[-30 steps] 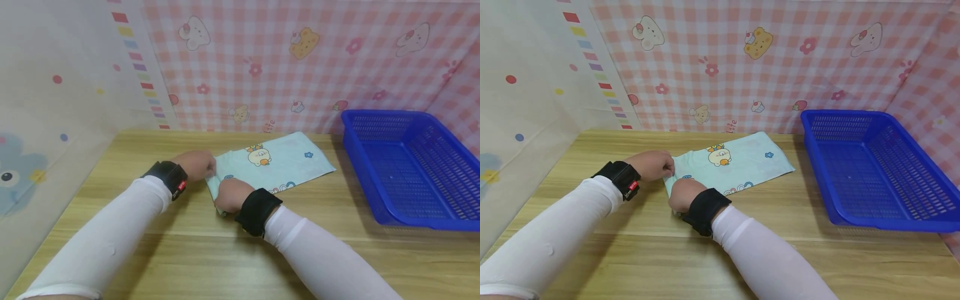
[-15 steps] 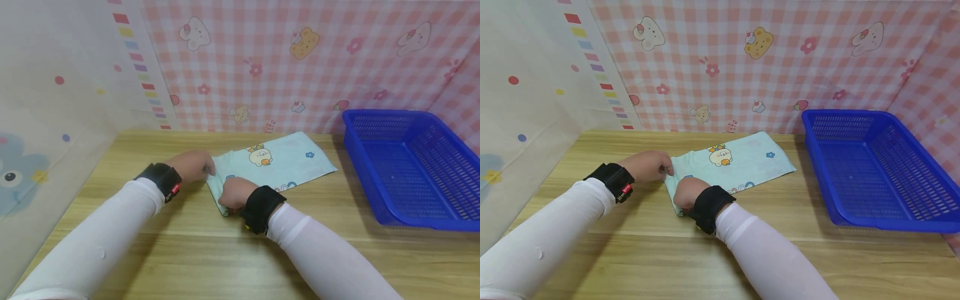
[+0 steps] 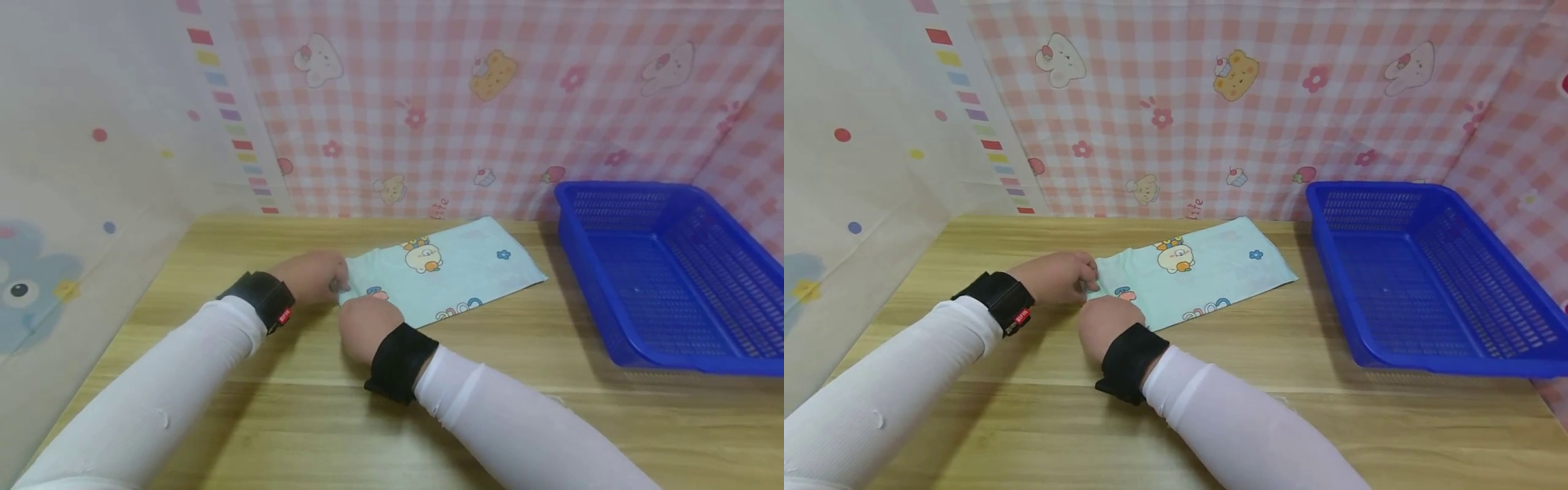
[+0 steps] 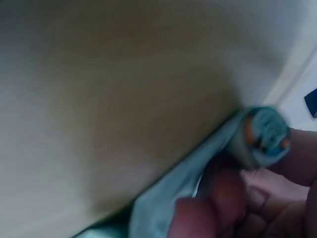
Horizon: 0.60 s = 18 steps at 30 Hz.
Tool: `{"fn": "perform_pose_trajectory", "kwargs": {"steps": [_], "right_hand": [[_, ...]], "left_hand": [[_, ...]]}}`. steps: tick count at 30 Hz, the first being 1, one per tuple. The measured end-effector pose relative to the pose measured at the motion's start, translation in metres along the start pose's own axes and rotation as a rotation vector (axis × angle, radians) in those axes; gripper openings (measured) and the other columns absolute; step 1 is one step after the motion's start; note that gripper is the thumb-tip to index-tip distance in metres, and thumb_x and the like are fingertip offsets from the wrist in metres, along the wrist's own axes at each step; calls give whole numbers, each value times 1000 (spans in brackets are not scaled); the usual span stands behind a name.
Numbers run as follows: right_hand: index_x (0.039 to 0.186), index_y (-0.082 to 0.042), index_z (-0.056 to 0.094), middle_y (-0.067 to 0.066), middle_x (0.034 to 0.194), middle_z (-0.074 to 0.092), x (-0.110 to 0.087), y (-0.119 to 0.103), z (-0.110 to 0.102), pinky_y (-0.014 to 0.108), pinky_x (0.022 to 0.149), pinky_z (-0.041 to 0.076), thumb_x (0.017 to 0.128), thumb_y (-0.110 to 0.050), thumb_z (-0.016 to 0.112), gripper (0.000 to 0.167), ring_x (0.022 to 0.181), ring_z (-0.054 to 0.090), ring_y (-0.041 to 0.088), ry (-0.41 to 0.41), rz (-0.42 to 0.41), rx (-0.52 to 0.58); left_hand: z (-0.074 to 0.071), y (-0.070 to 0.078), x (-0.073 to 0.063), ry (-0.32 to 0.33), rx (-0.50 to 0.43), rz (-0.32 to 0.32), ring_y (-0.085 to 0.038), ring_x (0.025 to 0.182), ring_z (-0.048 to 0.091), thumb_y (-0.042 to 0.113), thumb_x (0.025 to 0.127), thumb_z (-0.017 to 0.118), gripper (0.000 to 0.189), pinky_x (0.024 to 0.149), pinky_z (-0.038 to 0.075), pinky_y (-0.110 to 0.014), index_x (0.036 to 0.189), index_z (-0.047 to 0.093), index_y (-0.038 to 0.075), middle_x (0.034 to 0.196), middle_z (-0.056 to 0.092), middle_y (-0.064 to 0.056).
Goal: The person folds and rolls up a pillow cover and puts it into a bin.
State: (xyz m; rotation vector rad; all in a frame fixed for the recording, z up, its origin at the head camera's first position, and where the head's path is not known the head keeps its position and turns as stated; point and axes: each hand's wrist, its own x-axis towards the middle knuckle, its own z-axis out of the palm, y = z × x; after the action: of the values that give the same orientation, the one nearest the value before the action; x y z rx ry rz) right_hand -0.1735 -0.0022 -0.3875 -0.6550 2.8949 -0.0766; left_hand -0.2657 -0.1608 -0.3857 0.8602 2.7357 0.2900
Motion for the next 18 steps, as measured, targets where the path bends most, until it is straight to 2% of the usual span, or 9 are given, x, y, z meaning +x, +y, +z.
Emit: {"fn": "perform_pose_trajectory", "kwargs": {"steps": [5,12,15,18], "right_hand": [[85,-12,65,2,81,64,7,13,-2,31,60,50,101,-15,59,17,70,53,17,-94,31,105],[63,-14,55,1,69,51,17,32,-6,27,56,41,99,-13,59,36,61,49,18,-212,20,242],[61,-14,54,0,66,52,20,39,-7,27,59,43,102,-20,60,41,60,52,17,-232,23,271],[67,-13,56,0,68,54,21,44,-8,28,65,45,103,-28,62,39,63,55,17,-244,16,255]], "left_hand": [[4,-1,-1,27,13,17,-18,92,62,7,87,82,15,91,56,-39,101,80,13,100,67,-1],[7,-1,-1,81,88,113,-20,98,67,9,94,75,8,95,56,-40,100,79,12,102,70,-2],[5,1,1,73,61,83,-21,102,68,10,97,72,8,98,55,-41,101,78,13,104,72,-2],[1,4,6,37,44,45,-22,103,69,11,98,71,8,99,55,-42,102,78,14,104,73,-2]]}}
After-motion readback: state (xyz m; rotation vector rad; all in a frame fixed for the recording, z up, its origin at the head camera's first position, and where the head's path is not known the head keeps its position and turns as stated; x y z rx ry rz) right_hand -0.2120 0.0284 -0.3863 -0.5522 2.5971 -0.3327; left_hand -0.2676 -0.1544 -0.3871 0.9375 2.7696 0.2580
